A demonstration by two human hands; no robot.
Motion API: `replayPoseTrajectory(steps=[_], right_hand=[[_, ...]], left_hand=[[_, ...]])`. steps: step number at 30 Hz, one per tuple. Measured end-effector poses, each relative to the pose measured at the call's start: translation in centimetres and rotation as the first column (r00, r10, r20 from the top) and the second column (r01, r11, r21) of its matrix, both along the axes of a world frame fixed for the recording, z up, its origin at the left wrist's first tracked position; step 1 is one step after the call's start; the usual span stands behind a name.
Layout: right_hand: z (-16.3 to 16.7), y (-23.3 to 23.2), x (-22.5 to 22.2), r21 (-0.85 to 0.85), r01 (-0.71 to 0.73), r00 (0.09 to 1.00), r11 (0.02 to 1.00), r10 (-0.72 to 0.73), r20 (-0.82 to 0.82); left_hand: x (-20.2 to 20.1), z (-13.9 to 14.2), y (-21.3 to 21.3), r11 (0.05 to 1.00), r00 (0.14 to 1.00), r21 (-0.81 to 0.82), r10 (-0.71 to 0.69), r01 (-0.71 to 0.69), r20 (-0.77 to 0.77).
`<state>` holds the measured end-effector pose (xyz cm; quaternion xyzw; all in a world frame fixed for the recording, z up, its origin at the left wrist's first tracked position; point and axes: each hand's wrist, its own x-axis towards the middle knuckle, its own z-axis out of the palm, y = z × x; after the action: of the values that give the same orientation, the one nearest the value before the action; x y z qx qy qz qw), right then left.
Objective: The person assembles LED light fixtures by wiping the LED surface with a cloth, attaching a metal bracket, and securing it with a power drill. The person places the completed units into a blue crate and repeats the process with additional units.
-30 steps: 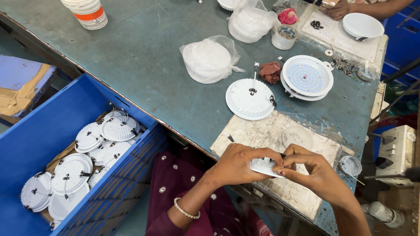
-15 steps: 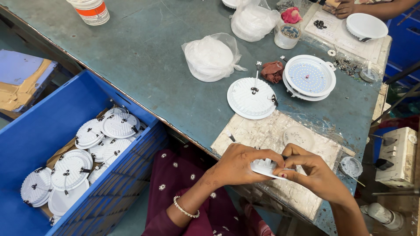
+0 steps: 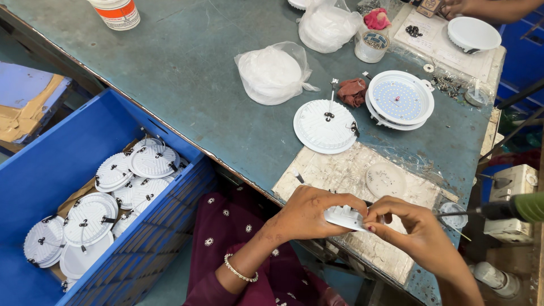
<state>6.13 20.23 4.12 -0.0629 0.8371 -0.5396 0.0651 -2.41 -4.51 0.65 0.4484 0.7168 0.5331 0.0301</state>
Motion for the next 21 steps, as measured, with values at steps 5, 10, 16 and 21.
replayPoseTrajectory(steps=[5,10,16,21], right_hand=[[-0.4,-0.4,-0.2,-0.044,0.048,0.989,0.998,-0.041,0.143],[-0.3,-0.2,-0.7,-0.013,0.048,0.976,0.999,-0.044,0.215],[0.6,-0.5,-1.6,0.026,-0.093,0.984,0.995,0.088,0.158],[1.8,-1.2,-1.1,0.113,-0.132,0.990,0.985,0.125,0.063]], left_hand=[[0.3,0.1,0.0,1.000,0.999,0.006,-0.008,0.008,-0.033],[0.3,-0.1,0.1,0.999,1.000,-0.051,-0.008,0.007,-0.026],[0.3,-0.5,0.1,1.000,0.999,-0.022,-0.021,0.020,-0.048],[0.4,-0.7,-0.2,0.999,0.999,-0.034,0.001,-0.003,-0.042]])
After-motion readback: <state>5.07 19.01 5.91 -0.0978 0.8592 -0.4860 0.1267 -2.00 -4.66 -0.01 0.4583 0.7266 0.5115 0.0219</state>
